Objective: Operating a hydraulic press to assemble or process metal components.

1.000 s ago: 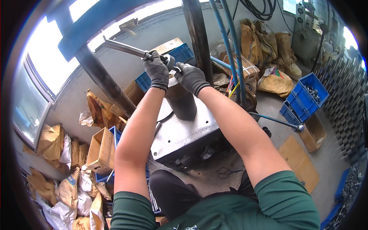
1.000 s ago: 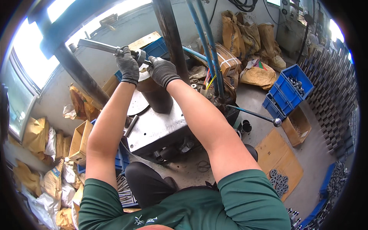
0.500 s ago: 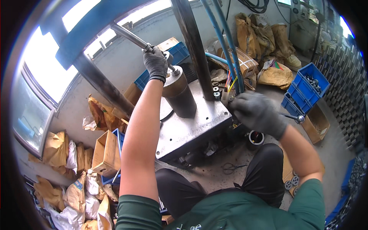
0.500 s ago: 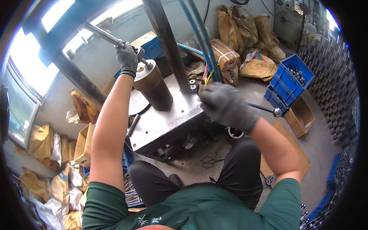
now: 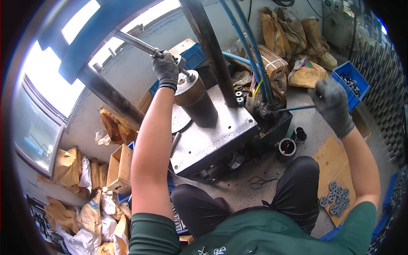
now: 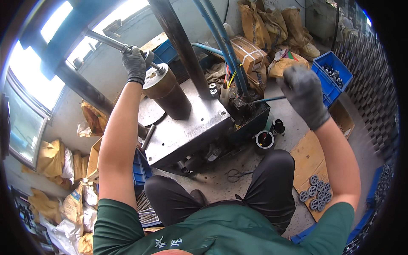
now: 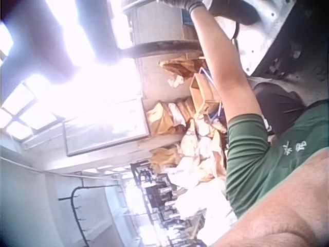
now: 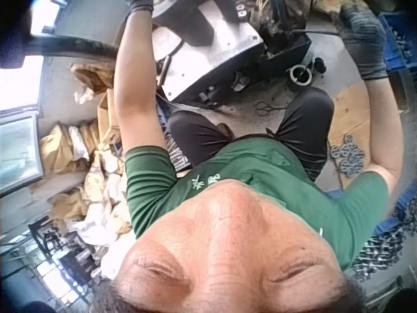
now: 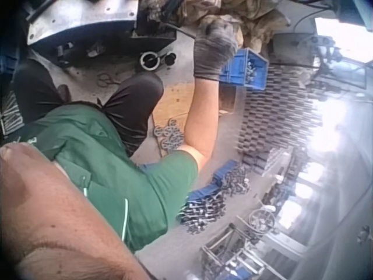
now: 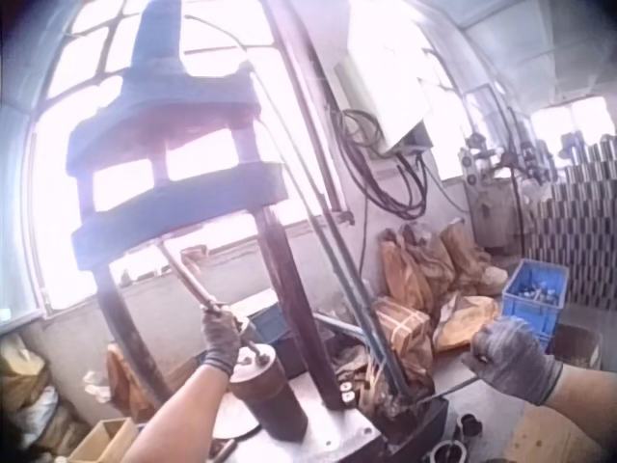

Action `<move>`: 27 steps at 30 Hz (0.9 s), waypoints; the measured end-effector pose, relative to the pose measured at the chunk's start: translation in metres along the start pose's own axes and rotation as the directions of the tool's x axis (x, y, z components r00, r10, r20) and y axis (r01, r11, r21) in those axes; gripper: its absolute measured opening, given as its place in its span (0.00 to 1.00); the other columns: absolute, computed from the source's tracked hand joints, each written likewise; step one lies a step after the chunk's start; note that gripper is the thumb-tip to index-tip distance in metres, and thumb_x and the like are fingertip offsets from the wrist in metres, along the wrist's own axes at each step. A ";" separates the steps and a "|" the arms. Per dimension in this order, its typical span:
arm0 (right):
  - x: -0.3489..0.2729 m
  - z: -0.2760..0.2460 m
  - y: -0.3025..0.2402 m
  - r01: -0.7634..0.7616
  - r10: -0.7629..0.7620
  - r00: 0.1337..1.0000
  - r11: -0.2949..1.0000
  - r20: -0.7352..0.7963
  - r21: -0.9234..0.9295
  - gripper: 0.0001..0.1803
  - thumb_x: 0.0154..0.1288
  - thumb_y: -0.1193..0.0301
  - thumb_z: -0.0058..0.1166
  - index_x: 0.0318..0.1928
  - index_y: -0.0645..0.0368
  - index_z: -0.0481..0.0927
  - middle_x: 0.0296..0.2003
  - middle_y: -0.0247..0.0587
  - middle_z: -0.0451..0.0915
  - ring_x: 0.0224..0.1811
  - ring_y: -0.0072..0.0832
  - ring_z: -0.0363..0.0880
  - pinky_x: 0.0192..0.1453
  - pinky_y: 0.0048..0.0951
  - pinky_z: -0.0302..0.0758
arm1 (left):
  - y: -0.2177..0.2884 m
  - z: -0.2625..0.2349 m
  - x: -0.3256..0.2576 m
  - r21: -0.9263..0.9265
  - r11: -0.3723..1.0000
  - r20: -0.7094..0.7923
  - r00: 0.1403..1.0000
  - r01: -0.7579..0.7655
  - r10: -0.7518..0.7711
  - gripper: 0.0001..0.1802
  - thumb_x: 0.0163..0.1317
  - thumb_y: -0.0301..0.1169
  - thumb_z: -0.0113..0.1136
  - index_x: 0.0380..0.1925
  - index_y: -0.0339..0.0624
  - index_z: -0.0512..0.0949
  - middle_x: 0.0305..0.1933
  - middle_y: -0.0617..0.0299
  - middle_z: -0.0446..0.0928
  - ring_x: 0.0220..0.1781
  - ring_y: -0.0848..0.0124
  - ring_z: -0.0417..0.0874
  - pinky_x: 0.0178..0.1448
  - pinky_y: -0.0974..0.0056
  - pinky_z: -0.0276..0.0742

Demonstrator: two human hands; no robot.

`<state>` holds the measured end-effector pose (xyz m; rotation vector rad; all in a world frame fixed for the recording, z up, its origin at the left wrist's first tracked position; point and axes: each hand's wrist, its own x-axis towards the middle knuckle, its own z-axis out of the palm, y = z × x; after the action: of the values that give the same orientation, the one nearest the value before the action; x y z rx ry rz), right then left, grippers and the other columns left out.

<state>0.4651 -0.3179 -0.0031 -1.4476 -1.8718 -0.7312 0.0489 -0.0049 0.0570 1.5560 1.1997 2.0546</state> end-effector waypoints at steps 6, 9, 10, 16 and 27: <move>0.092 0.061 0.018 0.016 -0.003 0.977 0.998 -0.215 0.061 0.14 0.71 0.62 0.64 0.34 0.57 0.78 0.31 0.46 0.81 0.38 0.48 0.83 0.46 0.48 0.79 | -0.004 -0.001 0.007 0.077 0.996 0.008 0.998 -0.055 0.055 0.07 0.71 0.28 0.57 0.33 0.36 0.77 0.25 0.59 0.79 0.25 0.69 0.84 0.28 0.60 0.85; 0.120 0.084 0.023 -0.045 0.058 0.970 0.997 -0.234 0.061 0.16 0.74 0.57 0.61 0.38 0.57 0.81 0.34 0.48 0.85 0.40 0.49 0.85 0.46 0.51 0.80 | -0.002 0.000 0.010 0.131 0.991 0.040 0.999 0.021 -0.027 0.06 0.70 0.28 0.57 0.35 0.37 0.77 0.26 0.60 0.79 0.25 0.69 0.83 0.26 0.62 0.86; 0.126 0.089 0.026 -0.154 0.155 0.978 0.988 -0.141 0.021 0.18 0.77 0.53 0.56 0.44 0.55 0.84 0.38 0.49 0.87 0.44 0.50 0.87 0.49 0.51 0.82 | -0.001 0.001 0.009 0.135 0.990 0.049 0.999 -0.025 0.019 0.05 0.71 0.28 0.56 0.38 0.37 0.76 0.27 0.59 0.78 0.24 0.70 0.83 0.24 0.63 0.87; 0.130 0.091 0.031 -0.225 0.225 0.974 0.974 -0.017 -0.037 0.23 0.78 0.46 0.52 0.56 0.48 0.85 0.42 0.50 0.88 0.47 0.50 0.87 0.54 0.49 0.84 | 0.015 0.013 0.005 -0.022 0.991 0.174 0.977 0.131 -0.126 0.12 0.77 0.38 0.60 0.42 0.40 0.76 0.27 0.62 0.79 0.27 0.73 0.82 0.29 0.61 0.84; 0.095 0.059 0.024 -0.305 0.304 0.946 0.952 0.114 -0.008 0.54 0.67 0.36 0.63 0.80 0.59 0.61 0.55 0.60 0.84 0.60 0.51 0.84 0.65 0.43 0.80 | 0.022 0.019 0.009 0.167 0.982 0.271 0.954 0.086 -0.130 0.18 0.80 0.46 0.56 0.44 0.40 0.79 0.28 0.61 0.81 0.27 0.72 0.83 0.29 0.62 0.86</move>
<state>0.4626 -0.2098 0.0341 -1.7541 -1.6746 -0.4980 0.0679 -0.0038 0.0804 1.7389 1.3242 1.6391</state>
